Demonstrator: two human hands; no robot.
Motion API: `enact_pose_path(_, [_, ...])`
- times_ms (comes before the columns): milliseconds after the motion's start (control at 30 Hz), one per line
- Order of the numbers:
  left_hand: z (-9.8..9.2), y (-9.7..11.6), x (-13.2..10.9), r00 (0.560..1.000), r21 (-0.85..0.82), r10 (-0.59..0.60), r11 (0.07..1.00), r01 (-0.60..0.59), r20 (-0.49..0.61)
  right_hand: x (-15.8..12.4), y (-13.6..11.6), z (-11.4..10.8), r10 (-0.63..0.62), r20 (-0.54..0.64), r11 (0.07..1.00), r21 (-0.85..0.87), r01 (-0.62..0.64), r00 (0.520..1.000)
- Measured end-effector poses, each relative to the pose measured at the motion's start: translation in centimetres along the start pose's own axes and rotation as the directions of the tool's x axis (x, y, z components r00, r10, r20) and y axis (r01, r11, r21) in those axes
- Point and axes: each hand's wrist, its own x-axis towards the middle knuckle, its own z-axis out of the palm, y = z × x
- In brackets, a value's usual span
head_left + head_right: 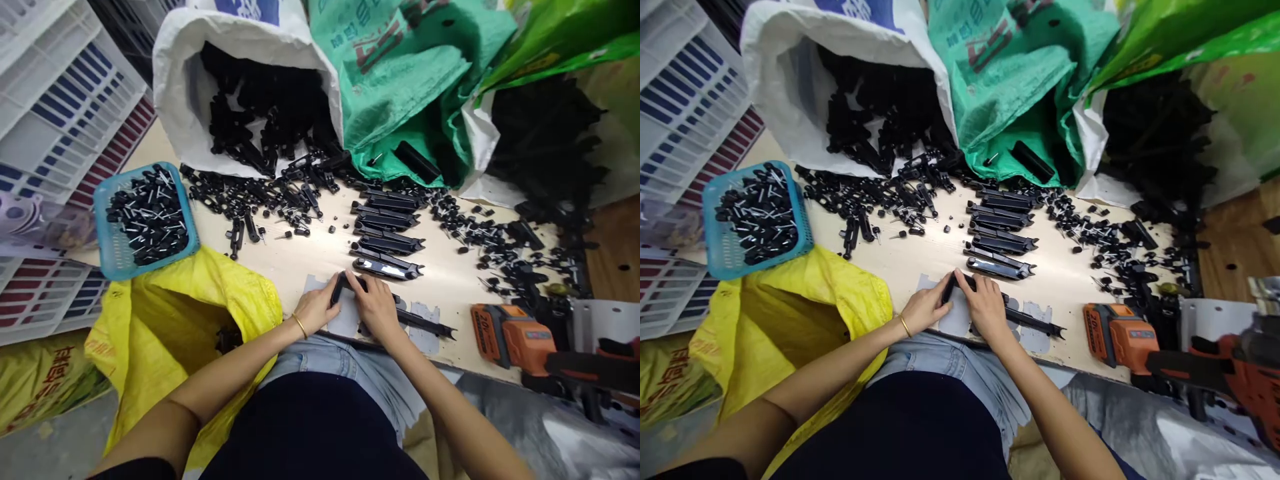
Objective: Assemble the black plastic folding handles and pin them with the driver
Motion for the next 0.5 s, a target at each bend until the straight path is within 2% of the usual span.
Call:
enact_pose_path(100, [-0.1, 0.9, 0.2, 0.999, -0.016, -0.029, 0.999, 0.029, 0.018, -0.2, 0.1, 0.1, 0.005, 0.011, 0.997, -0.071, -0.004, 1.000])
enact_pose_path(267, [0.5, 3.3, 0.9, 0.977, -0.012, -0.209, 0.978, 0.210, 0.028, 0.0, -0.1, -0.6, -0.013, 0.036, 0.989, -0.150, 0.018, 0.999])
enact_pose_path(300, [0.5, 3.2, 1.0, 0.979, -0.013, -0.199, 0.980, 0.199, 0.034, 0.0, -0.1, -0.6, -0.034, 0.043, 0.987, -0.153, 0.040, 0.998])
enact_pose_path(400, [0.2, 2.2, 1.5, 0.996, 0.001, -0.062, 0.998, 0.062, 0.066, 0.4, 0.3, -0.3, -0.071, 0.043, 0.987, -0.142, 0.077, 0.997])
enact_pose_path(500, [-0.2, 1.5, 2.0, 0.998, 0.052, -0.034, 0.998, 0.031, 0.060, 0.8, 0.2, 0.0, -0.020, -0.001, 0.995, -0.103, 0.020, 1.000])
